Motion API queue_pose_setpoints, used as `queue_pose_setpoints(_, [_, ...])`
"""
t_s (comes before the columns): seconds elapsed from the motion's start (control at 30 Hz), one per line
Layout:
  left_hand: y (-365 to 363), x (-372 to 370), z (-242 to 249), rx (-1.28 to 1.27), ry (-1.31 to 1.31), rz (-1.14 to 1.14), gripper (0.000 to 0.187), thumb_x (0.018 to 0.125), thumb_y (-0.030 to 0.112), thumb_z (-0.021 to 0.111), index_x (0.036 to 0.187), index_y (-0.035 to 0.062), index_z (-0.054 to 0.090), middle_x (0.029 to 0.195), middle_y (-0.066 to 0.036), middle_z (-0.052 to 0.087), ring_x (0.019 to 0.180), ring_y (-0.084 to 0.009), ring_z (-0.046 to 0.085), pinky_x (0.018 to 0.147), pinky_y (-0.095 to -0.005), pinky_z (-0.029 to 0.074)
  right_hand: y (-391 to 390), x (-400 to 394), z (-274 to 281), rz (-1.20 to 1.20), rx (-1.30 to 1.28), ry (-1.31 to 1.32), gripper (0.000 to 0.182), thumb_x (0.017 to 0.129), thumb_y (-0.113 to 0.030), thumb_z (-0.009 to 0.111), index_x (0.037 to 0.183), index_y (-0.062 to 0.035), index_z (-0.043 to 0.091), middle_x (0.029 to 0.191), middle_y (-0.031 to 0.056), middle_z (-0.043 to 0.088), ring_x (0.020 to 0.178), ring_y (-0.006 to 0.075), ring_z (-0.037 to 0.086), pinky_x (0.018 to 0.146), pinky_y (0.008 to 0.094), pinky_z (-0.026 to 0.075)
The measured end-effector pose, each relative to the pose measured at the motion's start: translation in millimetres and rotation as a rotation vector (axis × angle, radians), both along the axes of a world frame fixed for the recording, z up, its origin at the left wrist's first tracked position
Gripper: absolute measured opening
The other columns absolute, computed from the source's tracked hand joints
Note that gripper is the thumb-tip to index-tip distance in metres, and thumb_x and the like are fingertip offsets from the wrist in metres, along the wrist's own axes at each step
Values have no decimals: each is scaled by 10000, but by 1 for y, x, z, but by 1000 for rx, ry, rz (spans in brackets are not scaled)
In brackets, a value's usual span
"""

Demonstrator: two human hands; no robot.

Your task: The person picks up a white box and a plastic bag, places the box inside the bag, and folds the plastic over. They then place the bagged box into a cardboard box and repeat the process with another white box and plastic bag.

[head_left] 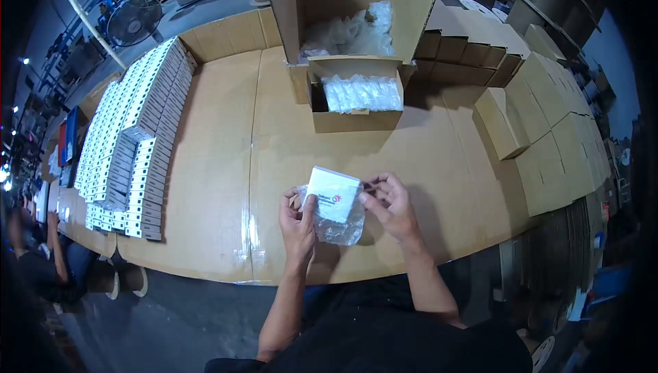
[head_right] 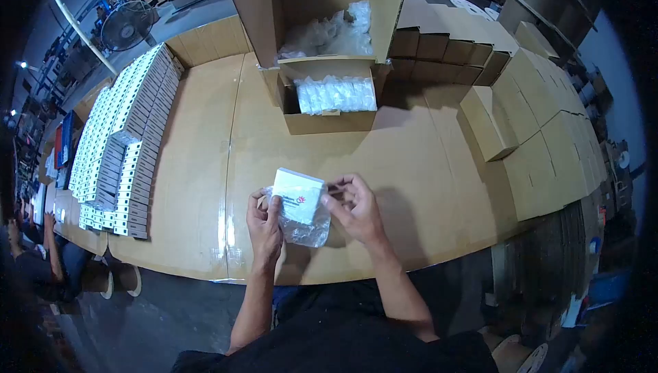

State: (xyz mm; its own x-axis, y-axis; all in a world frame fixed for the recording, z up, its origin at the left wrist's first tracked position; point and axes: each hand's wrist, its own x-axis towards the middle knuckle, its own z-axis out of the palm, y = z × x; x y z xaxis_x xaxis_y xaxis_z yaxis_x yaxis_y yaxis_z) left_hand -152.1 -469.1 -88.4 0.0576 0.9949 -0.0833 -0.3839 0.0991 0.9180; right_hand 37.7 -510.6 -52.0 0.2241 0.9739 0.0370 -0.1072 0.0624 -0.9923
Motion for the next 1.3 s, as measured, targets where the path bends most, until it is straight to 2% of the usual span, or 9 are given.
queue_pose_setpoints(0.17, [2, 5, 0, 58, 26, 9, 249, 1014, 130, 628, 1214, 26, 522, 991, -39, 669, 893, -74, 601, 766, -219, 490, -6, -18, -12, -60, -86, 166, 149, 956, -79, 684, 1050, 15, 616, 924, 33, 675, 853, 67, 622, 760, 223, 500])
queue_pose_setpoints(0.37, [8, -1, -4, 33, -24, 44, 147, 1047, 151, 571, 1131, 31, 571, 901, 16, 577, 804, -55, 512, 719, -217, 433, -5, -15, -17, -91, 35, -11, 112, 976, -65, 657, 1052, 16, 640, 941, 6, 666, 857, 56, 597, 769, 223, 489])
queue_pose_setpoints(0.53, [7, -2, 12, 220, -68, 23, 75, 1052, 94, 527, 1036, 24, 546, 1098, -147, 676, 1077, -249, 659, 977, -349, 499, -10, -15, -8, -86, 105, 28, 96, 997, -75, 630, 1045, 8, 637, 1097, 41, 673, 953, 78, 595, 848, 257, 492])
queue_pose_setpoints(0.83, [12, 3, -2, 133, -296, 14, 45, 1053, 83, 516, 1089, 66, 537, 1143, -113, 636, 1139, -268, 630, 981, -359, 514, 4, -8, -23, -23, 107, 83, 245, 942, -110, 702, 1148, -31, 595, 1100, 57, 656, 980, 121, 612, 898, 262, 484])
queue_pose_setpoints(0.93, [12, 5, -3, 114, -416, 32, 50, 1024, 66, 575, 1056, 39, 549, 1142, -126, 640, 1122, -265, 632, 995, -360, 502, 7, -15, -15, -77, 133, -123, 304, 888, -115, 753, 1156, -40, 631, 1079, 72, 684, 981, 146, 639, 895, 280, 490])
queue_pose_setpoints(1.03, [12, 2, -4, 60, -328, -31, 89, 1011, 44, 585, 1093, 29, 552, 1180, -123, 626, 1155, -257, 621, 1025, -370, 488, 8, -6, -21, 95, 23, -277, 320, 843, -100, 781, 1138, -33, 677, 1048, 89, 719, 986, 169, 666, 884, 302, 507])
queue_pose_setpoints(1.07, [10, -1, -6, 97, -243, -67, 300, 959, 36, 662, 1233, 4, 543, 1243, -128, 607, 1184, -251, 610, 1039, -364, 479, 8, -4, -20, 100, 34, -331, 292, 841, -99, 778, 1112, -32, 692, 1042, 94, 725, 987, 178, 673, 876, 308, 511])
queue_pose_setpoints(1.17, [7, -14, 7, 311, 237, -289, 515, 883, 40, 755, 1341, 30, 520, 1243, -92, 625, 1181, -234, 615, 956, -313, 522, 7, 1, -8, 147, 94, -448, 223, 835, -95, 772, 1042, -26, 727, 1023, 105, 736, 979, 208, 689, 852, 327, 523])
queue_pose_setpoints(1.3, [19, -26, 2, 414, 488, -343, 181, 841, 52, 795, 1001, 1, 728, 1081, -123, 691, 1055, -175, 635, 910, -299, 499, 8, 7, 1, 198, 135, -492, 162, 829, -79, 760, 975, -12, 736, 1013, 120, 729, 943, 246, 691, 830, 362, 528])
